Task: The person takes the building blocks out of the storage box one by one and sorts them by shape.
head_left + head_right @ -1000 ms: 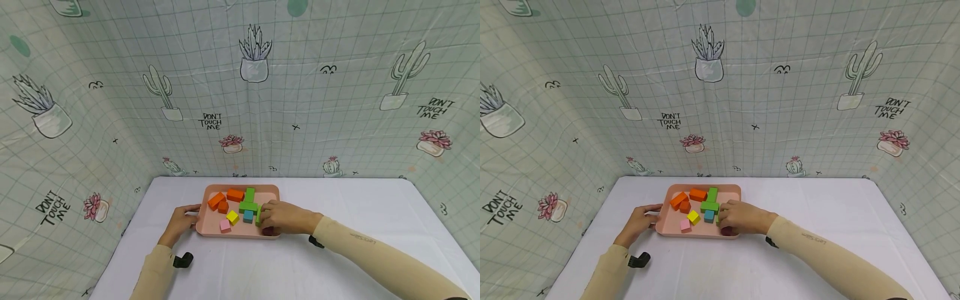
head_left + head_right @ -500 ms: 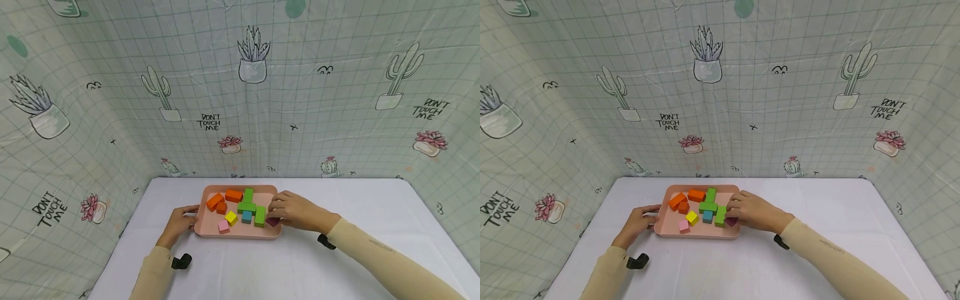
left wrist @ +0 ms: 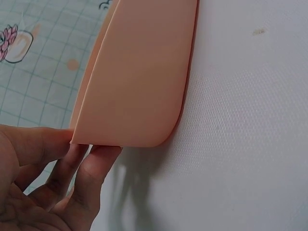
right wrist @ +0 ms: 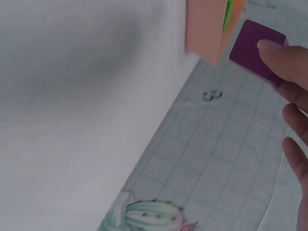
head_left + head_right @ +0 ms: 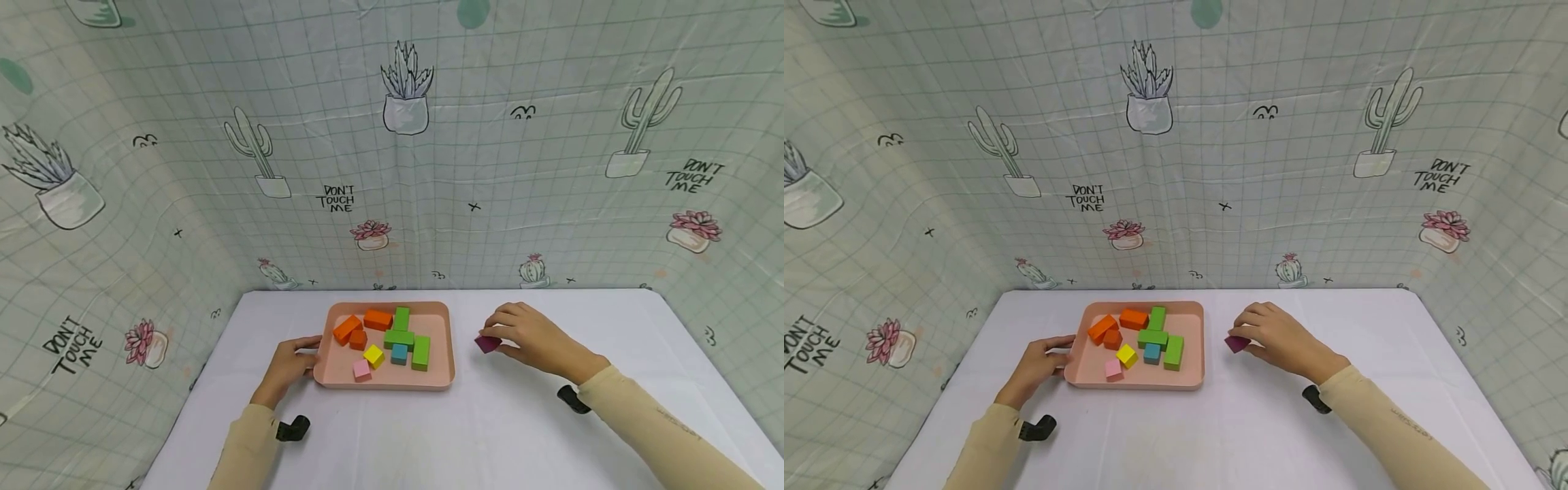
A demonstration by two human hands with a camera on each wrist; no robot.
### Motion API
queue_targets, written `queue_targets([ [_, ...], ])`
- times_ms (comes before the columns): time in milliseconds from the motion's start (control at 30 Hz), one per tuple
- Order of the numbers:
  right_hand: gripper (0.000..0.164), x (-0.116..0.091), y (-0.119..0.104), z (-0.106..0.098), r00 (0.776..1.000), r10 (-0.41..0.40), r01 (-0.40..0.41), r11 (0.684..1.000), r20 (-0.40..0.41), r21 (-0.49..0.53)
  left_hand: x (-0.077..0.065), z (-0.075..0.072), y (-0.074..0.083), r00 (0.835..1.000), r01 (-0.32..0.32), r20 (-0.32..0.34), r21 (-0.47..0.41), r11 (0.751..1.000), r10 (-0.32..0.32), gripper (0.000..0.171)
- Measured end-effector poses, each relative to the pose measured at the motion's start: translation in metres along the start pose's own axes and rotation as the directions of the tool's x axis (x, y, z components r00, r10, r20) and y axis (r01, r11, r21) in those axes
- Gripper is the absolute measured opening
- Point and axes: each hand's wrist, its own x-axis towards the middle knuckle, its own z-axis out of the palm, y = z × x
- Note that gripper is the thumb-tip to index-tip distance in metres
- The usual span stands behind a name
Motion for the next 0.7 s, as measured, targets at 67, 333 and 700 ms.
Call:
queue_targets([
  [67,0.049,-0.01,0.005,-0.002,0.999,0.04,-0.04,0.999,-0.002,-0.022,-0.001,0.0,0.001,1.0,0.002,-0.001,-0.006,1.0,-0.002,0.045],
  [333,0.047,-0.042,0.022,-0.008,0.986,0.168,-0.168,0.983,-0.012,-0.078,-0.002,0.001,0.003,1.0,-0.001,-0.008,-0.019,1.0,0.001,0.045],
  [700,0.04,-0.059,0.031,-0.008,0.929,0.368,-0.364,0.926,0.033,-0.097,0.0,0.002,0.003,1.0,0.001,-0.008,-0.029,1.0,-0.001,0.046],
])
